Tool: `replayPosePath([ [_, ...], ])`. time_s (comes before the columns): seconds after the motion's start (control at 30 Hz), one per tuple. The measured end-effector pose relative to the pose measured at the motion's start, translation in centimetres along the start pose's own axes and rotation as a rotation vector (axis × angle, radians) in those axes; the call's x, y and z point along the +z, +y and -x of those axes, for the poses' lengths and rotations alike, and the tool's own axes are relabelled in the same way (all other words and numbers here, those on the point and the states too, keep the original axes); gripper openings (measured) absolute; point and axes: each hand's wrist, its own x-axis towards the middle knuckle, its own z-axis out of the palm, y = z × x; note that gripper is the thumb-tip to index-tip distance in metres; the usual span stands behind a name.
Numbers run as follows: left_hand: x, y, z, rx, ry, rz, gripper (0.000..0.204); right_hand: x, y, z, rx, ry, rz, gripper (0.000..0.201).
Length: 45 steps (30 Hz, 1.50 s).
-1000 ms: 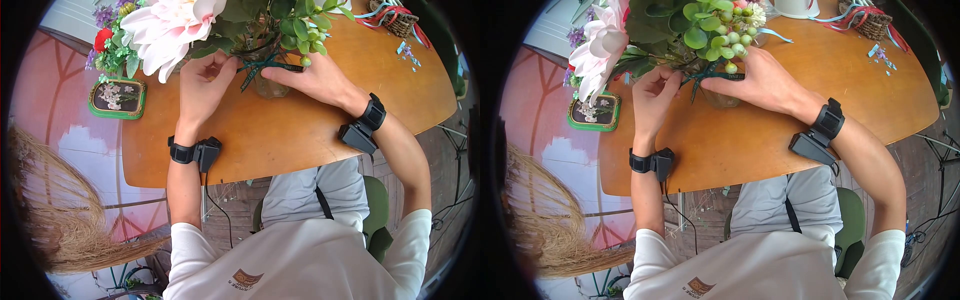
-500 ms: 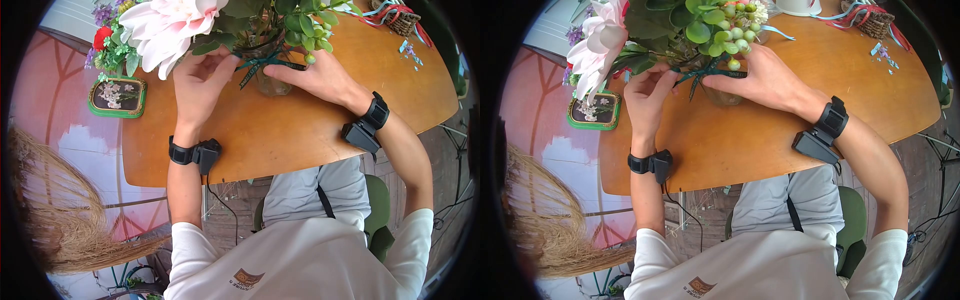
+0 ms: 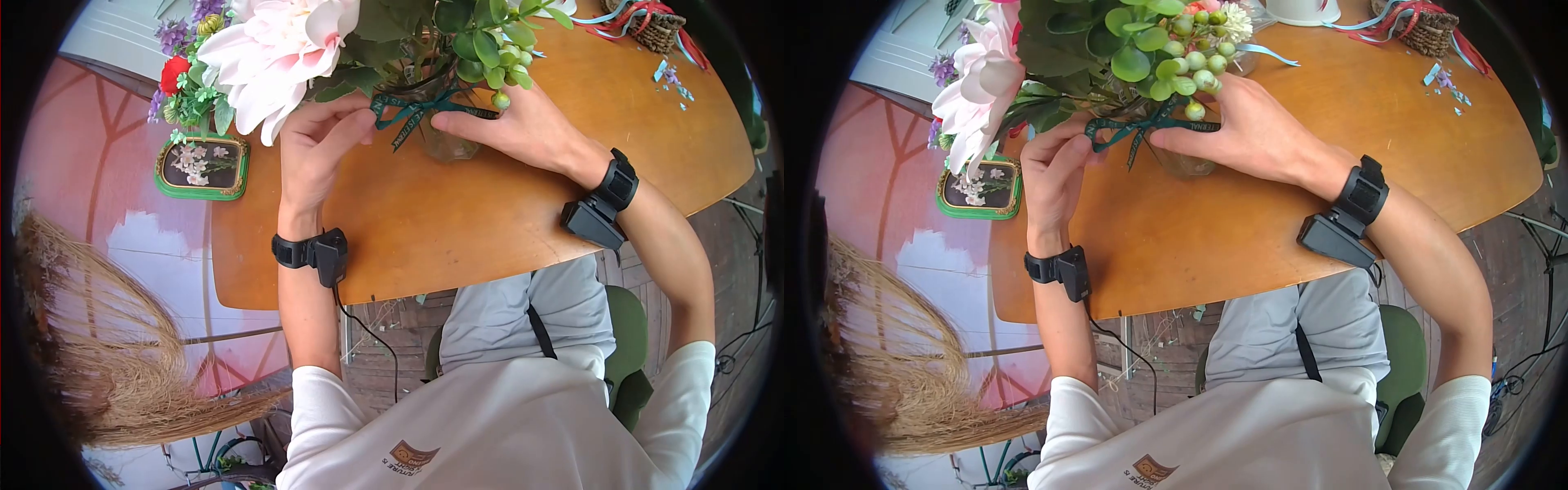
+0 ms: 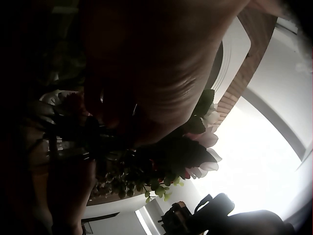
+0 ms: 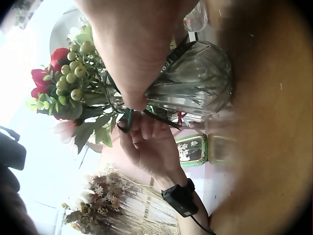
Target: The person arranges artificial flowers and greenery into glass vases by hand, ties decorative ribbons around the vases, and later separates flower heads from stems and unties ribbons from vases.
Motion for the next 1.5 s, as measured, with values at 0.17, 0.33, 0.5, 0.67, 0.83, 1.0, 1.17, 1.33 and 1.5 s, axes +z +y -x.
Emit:
replayPosePath([
  [0.17, 0.5, 0.0, 0.1, -0.054, 0.12, -0.106, 0.019, 0.2, 0.3, -0.1, -0.016, 0.001, -0.046, 0.06],
  [0.33, 1.1, 0.5, -0.1, -0.014, 0.125, -0.383, 0.014, 0.3, 0.5, 0.0, -0.046, 0.04, -0.023, 0.06],
  [0.5, 1.7, 0.4, -0.4, 0.113, 0.115, -0.737, 0.011, 0.1, 0.4, 0.0, 0.014, -0.012, 0.011, 0.062],
  [0.67, 3.4, 0.7, -0.5, 0.071, 0.22, -0.775, 0.012, 0.2, 0.3, 0.1, 0.008, -0.013, -0.031, 0.061],
  [0.83, 4.1, 0.1, -0.8, 0.115, 0.335, -0.755, 0.018, 0.3, 0.4, 0.0, -0.019, -0.006, -0.034, 0.06],
  [1.0, 3.7, 0.5, -0.3, 0.051, 0.28, -0.898, 0.013, 0.3, 0.2, 0.0, -0.025, 0.005, -0.01, 0.059],
  [1.17, 3.7, -0.8, -0.2, 0.236, 0.348, -0.807, 0.017, 0.3, 0.4, 0.1, -0.011, 0.004, -0.017, 0.059],
  [1.33, 4.5, 0.3, 0.1, 0.117, 0.368, -0.399, 0.023, 0.3, 0.4, 0.0, -0.048, 0.019, 0.042, 0.061],
  [1.5, 2.7, -0.3, -0.1, -0.104, 0.129, 0.161, 0.026, 0.2, 0.2, 0.1, 0.013, -0.008, -0.026, 0.06],
])
